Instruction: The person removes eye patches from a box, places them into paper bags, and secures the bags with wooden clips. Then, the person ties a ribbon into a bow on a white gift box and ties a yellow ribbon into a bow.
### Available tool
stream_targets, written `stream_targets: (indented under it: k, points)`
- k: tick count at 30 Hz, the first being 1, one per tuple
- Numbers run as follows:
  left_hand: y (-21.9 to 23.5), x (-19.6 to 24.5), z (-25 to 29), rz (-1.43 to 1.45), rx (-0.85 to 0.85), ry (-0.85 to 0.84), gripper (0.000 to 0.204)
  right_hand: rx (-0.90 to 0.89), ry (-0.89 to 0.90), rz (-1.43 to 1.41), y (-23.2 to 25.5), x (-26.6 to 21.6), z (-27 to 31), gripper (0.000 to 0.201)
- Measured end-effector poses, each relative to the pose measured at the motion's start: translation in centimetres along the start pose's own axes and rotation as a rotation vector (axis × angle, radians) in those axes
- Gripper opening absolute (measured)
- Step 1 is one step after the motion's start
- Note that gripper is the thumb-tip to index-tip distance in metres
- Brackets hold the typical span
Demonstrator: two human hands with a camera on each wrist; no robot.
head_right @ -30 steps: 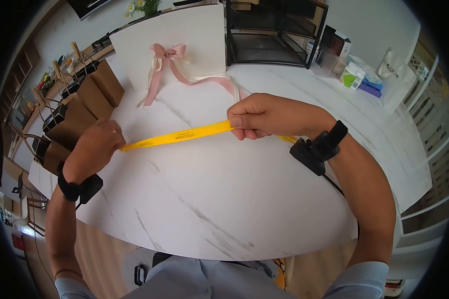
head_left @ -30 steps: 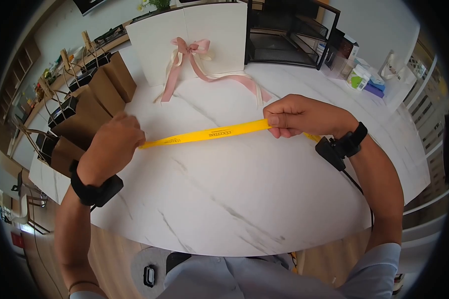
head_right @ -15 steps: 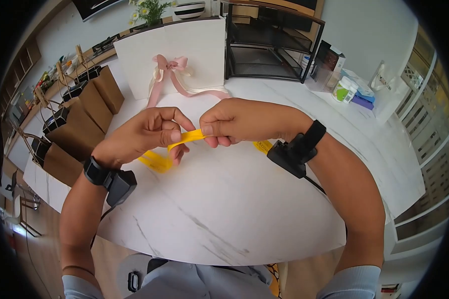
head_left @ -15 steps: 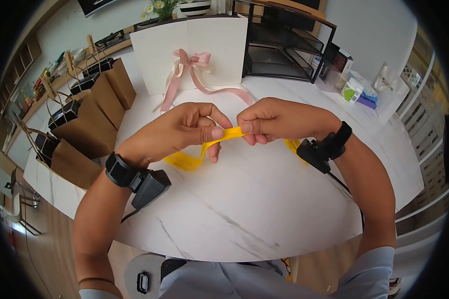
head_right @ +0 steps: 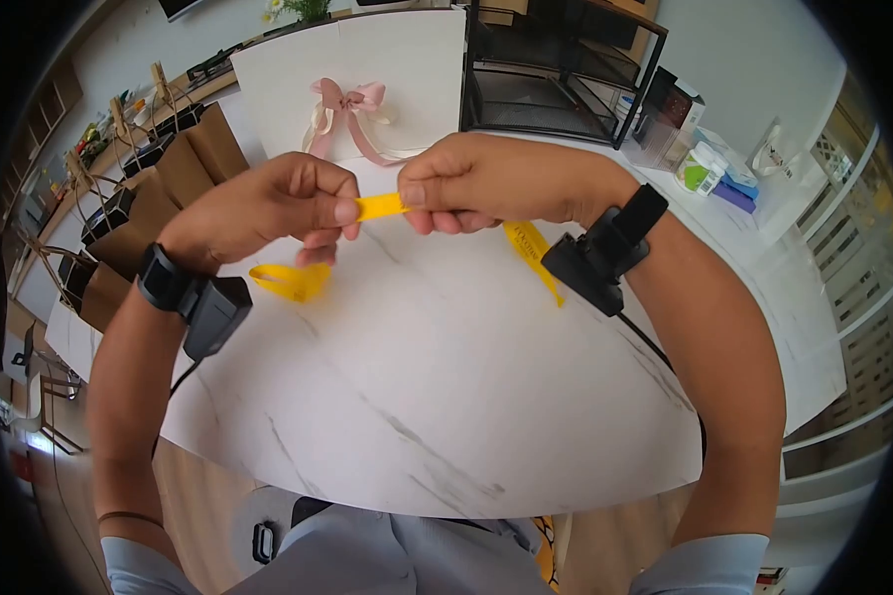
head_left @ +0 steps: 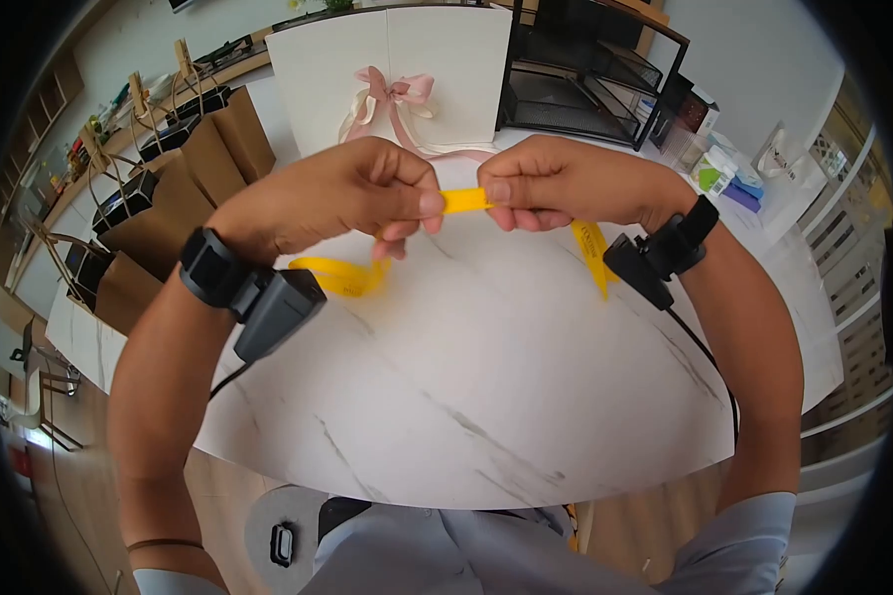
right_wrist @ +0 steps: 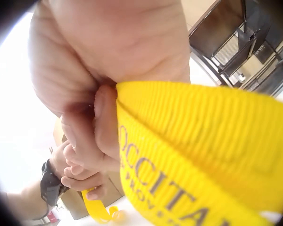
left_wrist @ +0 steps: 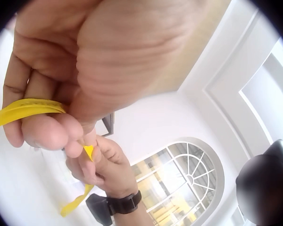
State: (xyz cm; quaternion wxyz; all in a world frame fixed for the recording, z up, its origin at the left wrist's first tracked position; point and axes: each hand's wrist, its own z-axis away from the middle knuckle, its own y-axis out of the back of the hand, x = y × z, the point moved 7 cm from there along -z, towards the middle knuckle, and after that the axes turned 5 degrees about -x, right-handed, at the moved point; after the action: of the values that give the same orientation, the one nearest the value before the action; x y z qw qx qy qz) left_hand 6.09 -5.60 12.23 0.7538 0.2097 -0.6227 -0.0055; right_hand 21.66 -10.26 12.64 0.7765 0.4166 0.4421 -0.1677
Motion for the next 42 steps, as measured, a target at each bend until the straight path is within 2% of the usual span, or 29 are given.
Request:
stream_targets:
  k: [5, 7, 9, 11, 13, 14, 16, 17, 19, 20, 21, 23, 24, 28, 29, 31, 32, 34, 37, 40, 42]
  points:
    - [1.1, 0.4, 0.7, -0.005, 0.009, 0.006, 0.024, 0.031, 0.000, -0.013, 0.6, -0.3, 0.0, 0.036]
    - [1.7, 0.4, 0.7, 0.119, 0.026, -0.077, 0.027, 0.049, -0.008, -0.003, 0.7, -0.2, -0.2, 0.036]
    - [1.7, 0.3, 0.6, 0.155, -0.028, -0.102, 0.029, 0.032, 0.078, -0.063, 1.0, -0.4, -0.3, 0.035]
    - [2.3, 1.3, 0.7, 0.161, 0.115, -0.235, 0.029, 0.036, 0.090, -0.115, 1.2, -0.2, -0.7, 0.036]
    - [3.0, 2.1, 0.7, 0.143, 0.102, -0.260, 0.030, -0.003, 0.314, -0.309, 1.3, -1.2, -1.2, 0.035]
    - [3.2, 3.5, 0.7, 0.103, 0.098, -0.414, 0.031, -0.004, 0.317, -0.305, 1.3, -1.5, -1.4, 0.035]
    - [3.3, 5.9, 0.9, 0.032, 0.080, -0.661, 0.031, -0.093, 0.480, -0.447, 0.9, -3.2, -1.6, 0.035]
    - [3.6, 6.4, 0.7, 0.030, 0.084, -0.659, 0.031, -0.097, 0.482, -0.447, 0.7, -3.5, -2.1, 0.035]
    - [3.4, 8.1, 0.7, 0.135, -0.007, -0.739, 0.028, -0.064, 0.648, -0.556, 1.3, -5.0, -2.4, 0.032]
    - [3.1, 8.7, 0.9, 0.183, 0.100, -0.787, 0.024, -0.052, 0.687, -0.562, 1.6, -5.3, -2.6, 0.032]
    - [3.3, 8.9, 1.0, 0.181, 0.102, -0.788, 0.024, -0.054, 0.688, -0.560, 1.6, -5.3, -3.0, 0.032]
    - [3.2, 9.3, 0.7, 0.411, 0.045, -0.676, 0.037, -0.012, 0.778, -0.582, 2.0, -5.6, -3.4, 0.030]
    - [3.9, 8.9, 1.0, 0.467, 0.330, -0.741, 0.033, 0.003, 0.763, -0.584, 1.9, -5.4, -3.6, 0.030]
    - [5.4, 8.3, 2.3, 0.482, 0.209, -0.694, 0.026, -0.121, 0.712, -0.643, 0.3, -5.1, -4.4, 0.032]
    - [5.4, 8.4, 2.4, 0.484, 0.209, -0.689, 0.026, -0.121, 0.712, -0.648, 0.4, -4.9, -4.6, 0.032]
    - [6.0, 8.3, 3.1, 0.484, 0.323, -0.712, 0.023, -0.172, 0.744, -0.634, 0.1, -4.8, -5.0, 0.032]
    - [6.6, 8.3, 3.2, 0.481, 0.291, -0.774, 0.021, -0.174, 0.745, -0.637, -0.4, -4.9, -5.1, 0.032]
    - [6.6, 8.0, 3.0, 0.497, 0.295, -0.768, 0.020, 0.066, 0.668, -0.629, -0.5, -4.6, -5.7, 0.035]
    - [6.6, 8.1, 3.0, 0.525, 0.328, -0.749, 0.020, -0.027, 0.747, -0.649, -0.9, -5.2, -6.4, 0.038]
    - [7.3, 8.6, 3.3, 0.500, 0.274, -0.808, 0.019, -0.128, 0.753, -0.663, -1.9, -5.5, -6.5, 0.041]
    - [7.9, 9.1, 3.8, 0.509, 0.195, -0.874, 0.018, -0.110, 0.769, -0.587, -2.1, -5.4, -6.7, 0.041]
